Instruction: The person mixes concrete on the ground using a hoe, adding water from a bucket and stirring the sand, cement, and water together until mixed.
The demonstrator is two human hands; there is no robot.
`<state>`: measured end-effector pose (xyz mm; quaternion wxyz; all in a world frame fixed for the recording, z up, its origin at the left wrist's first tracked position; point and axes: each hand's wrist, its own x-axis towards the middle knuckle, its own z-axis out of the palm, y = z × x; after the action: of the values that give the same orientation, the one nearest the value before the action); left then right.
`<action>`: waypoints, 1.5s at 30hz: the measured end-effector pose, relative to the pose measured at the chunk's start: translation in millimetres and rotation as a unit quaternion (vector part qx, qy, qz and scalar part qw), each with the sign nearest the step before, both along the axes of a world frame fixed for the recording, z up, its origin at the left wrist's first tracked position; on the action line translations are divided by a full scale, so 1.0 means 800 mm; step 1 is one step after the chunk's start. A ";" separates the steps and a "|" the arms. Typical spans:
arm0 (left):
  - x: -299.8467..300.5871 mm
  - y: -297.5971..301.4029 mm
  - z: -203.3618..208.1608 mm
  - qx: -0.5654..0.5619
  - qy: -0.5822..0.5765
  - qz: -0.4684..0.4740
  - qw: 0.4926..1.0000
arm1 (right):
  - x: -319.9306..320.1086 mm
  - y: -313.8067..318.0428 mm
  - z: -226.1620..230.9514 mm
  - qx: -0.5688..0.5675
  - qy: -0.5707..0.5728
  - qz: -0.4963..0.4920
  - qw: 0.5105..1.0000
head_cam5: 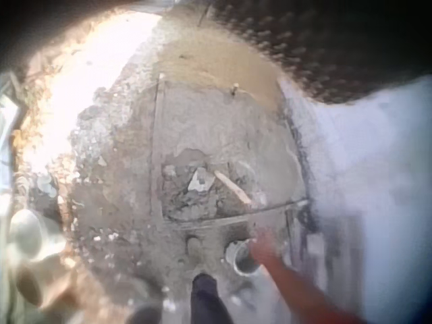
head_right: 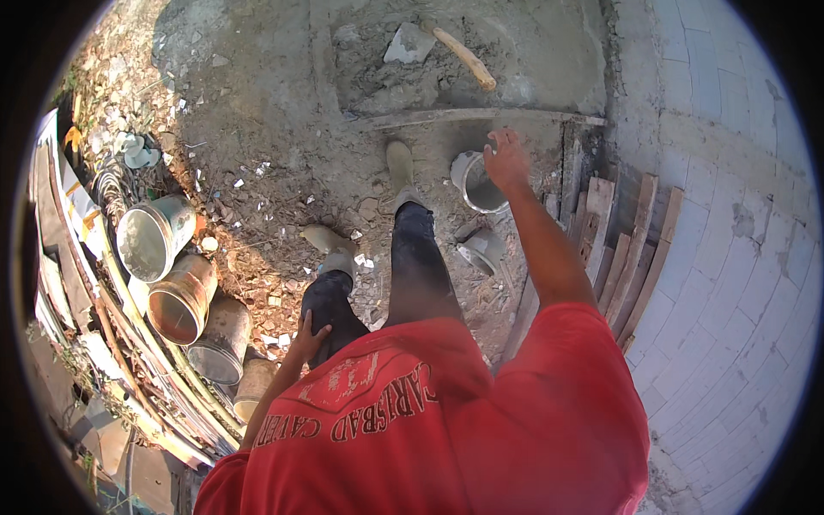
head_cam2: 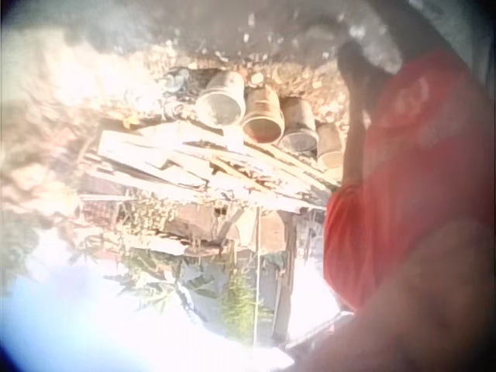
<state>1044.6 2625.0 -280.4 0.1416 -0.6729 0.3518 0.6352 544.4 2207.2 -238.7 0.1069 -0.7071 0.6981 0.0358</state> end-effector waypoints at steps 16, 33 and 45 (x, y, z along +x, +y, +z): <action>-0.183 -0.031 -0.026 0.066 -0.266 -0.065 0.960 | -0.179 0.519 -0.206 0.517 0.085 -0.198 0.828; -0.324 -0.006 -0.057 0.028 -0.365 -0.134 0.921 | -0.352 0.515 -0.377 0.395 -0.033 -0.243 0.885; -0.297 -0.071 0.067 0.149 0.226 0.421 0.866 | -0.021 0.476 -0.014 0.252 -0.587 -0.478 0.602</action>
<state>806.8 2568.6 -226.5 -0.1240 -0.5663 -0.0409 0.8138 527.7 2588.3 -249.6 0.6697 -0.0861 0.6869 -0.2690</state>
